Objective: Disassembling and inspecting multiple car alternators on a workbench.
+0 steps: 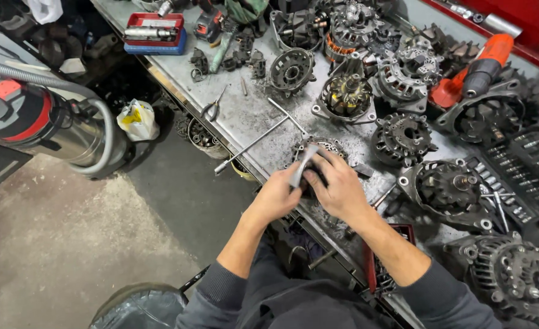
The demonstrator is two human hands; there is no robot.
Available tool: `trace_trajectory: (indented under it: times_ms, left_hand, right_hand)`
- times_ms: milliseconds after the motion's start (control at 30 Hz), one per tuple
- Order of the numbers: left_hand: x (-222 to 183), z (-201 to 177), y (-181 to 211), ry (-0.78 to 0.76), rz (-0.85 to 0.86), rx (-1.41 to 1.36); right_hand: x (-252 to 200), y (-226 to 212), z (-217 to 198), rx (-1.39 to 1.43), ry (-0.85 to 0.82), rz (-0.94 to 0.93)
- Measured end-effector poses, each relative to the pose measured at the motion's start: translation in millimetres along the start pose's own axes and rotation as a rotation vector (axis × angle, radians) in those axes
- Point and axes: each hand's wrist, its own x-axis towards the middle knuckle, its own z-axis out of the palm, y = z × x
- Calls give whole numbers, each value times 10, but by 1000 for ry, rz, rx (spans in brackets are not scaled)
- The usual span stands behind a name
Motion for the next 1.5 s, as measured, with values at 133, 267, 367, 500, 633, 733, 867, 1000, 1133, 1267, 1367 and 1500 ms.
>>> trace_trajectory:
  times_ms: [133, 267, 367, 500, 633, 733, 867, 1000, 1133, 1267, 1367, 1500]
  left_hand:
    - [4, 158, -352, 124, -3, 167]
    - [104, 71, -44, 95, -8, 133]
    - [44, 186, -198, -26, -16, 92]
    - [-26, 60, -161, -50, 40, -94]
    - [70, 242, -440, 110, 72, 62]
    - [48, 216, -190, 141, 91, 13]
    - [-72, 149, -296, 59, 35, -4]
    - [21, 172, -346, 246, -17, 145]
    - [53, 242, -437, 130, 89, 65]
    - [-52, 95, -335, 28, 81, 16]
    - [41, 244, -636, 208, -21, 185]
    - [112, 204, -422, 278, -40, 104]
  right_hand:
    - [5, -45, -44, 93, 1, -27]
    - [60, -49, -44, 181, 0, -112]
    - [59, -37, -26, 125, 29, -95]
    - [-35, 95, 62, 115, 45, -43]
    - [16, -24, 21, 122, -18, -22]
    - [37, -90, -31, 150, -93, 32]
    - [34, -63, -59, 74, -90, 59]
    - [32, -39, 6, 91, -85, 15]
    - [15, 38, 82, 132, -74, 29]
    - [-9, 47, 54, 151, -61, 76]
    - [9, 70, 113, 152, 45, 12]
    - [-70, 219, 283, 161, 117, -36]
